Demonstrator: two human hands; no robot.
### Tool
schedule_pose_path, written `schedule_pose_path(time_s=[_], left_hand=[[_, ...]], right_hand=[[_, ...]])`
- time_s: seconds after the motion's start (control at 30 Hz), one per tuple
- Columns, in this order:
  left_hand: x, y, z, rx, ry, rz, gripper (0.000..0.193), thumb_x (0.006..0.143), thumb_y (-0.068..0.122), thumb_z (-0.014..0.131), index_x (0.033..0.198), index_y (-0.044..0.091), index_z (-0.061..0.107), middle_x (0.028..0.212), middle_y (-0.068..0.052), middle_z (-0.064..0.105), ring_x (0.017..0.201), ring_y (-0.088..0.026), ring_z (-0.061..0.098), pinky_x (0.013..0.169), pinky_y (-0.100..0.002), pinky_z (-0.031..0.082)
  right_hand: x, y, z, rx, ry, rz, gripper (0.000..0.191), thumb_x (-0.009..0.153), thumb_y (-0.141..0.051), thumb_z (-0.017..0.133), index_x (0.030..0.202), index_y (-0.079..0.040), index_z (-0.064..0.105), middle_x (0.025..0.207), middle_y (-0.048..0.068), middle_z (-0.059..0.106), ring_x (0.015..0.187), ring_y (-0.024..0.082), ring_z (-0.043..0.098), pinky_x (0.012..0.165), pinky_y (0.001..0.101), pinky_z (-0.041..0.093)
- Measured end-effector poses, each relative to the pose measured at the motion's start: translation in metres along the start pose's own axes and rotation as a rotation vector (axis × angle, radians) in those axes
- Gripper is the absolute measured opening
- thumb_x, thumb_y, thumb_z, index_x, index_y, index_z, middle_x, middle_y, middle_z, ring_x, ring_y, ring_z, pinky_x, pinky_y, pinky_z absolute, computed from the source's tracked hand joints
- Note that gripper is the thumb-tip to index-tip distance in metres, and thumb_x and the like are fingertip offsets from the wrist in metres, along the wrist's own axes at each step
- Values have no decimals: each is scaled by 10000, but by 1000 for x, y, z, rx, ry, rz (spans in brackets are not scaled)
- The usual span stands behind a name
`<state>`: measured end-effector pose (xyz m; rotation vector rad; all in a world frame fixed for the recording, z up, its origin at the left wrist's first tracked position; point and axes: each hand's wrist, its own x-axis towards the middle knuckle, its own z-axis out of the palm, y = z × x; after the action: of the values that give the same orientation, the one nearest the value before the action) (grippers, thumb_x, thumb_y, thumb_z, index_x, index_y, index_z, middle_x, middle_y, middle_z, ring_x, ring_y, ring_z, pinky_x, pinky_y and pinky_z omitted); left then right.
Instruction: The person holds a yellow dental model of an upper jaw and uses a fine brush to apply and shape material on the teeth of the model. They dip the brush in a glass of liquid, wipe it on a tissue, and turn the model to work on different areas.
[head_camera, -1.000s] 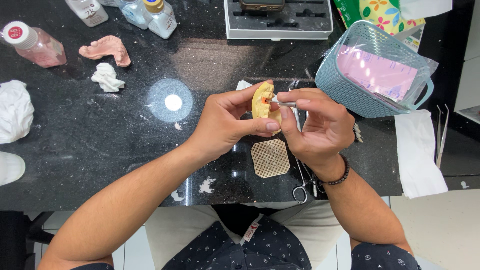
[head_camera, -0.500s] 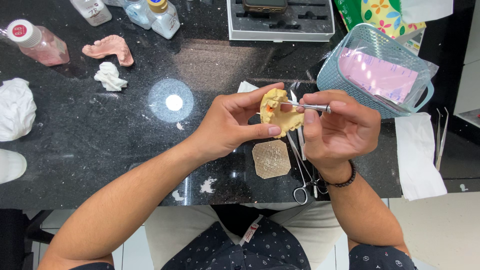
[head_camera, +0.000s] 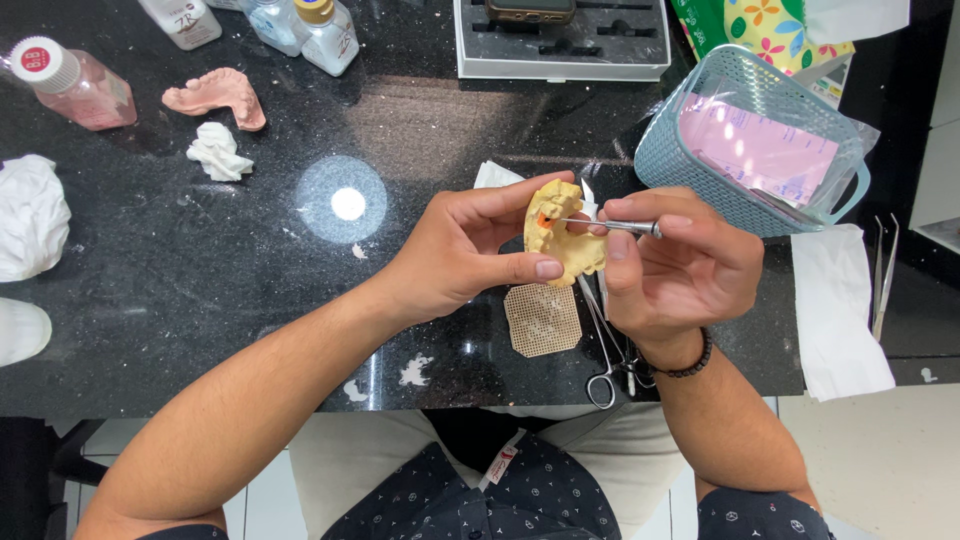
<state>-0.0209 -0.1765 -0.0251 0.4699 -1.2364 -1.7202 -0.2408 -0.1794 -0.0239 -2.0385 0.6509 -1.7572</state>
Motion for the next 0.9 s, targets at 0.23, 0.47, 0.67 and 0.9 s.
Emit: schedule_pose_path(time_s=[0.23, 0.47, 0.67, 0.9], left_hand=[[0, -2, -1, 56, 14, 22, 719, 891, 31, 831, 1534, 13, 509, 1465, -105, 632, 1367, -169, 593, 1245, -365, 461], [0, -1, -1, 152, 83, 8, 739, 847, 47, 862, 1511, 28, 538, 1375, -99, 683, 1272, -152, 641, 1136, -342, 536], [-1, -3, 0, 131, 115, 25, 727, 849, 67, 859, 1501, 40, 539, 1362, -75, 672, 1234, -123, 641, 1055, -325, 602], [0, -4, 0, 209, 233, 98, 705, 856, 63, 861, 1485, 5, 549, 1352, -105, 687, 1187, -115, 663, 996, -279, 626]], right_hand=[[7, -8, 1, -115, -81, -102, 462, 938, 119, 700, 1264, -49, 418, 1082, 223, 684, 906, 271, 713, 773, 339, 611], [21, -17, 7, -229, -154, -188, 435, 889, 110, 763, 1182, -38, 478, 1057, 213, 701, 913, 298, 739, 743, 350, 623], [30, -24, 10, -304, -224, -199, 421, 916, 100, 788, 1181, -33, 489, 1081, 196, 715, 978, 309, 763, 774, 348, 637], [32, -23, 14, -307, -257, -155, 386, 934, 84, 816, 1150, -21, 514, 1090, 212, 728, 1015, 308, 775, 806, 351, 651]])
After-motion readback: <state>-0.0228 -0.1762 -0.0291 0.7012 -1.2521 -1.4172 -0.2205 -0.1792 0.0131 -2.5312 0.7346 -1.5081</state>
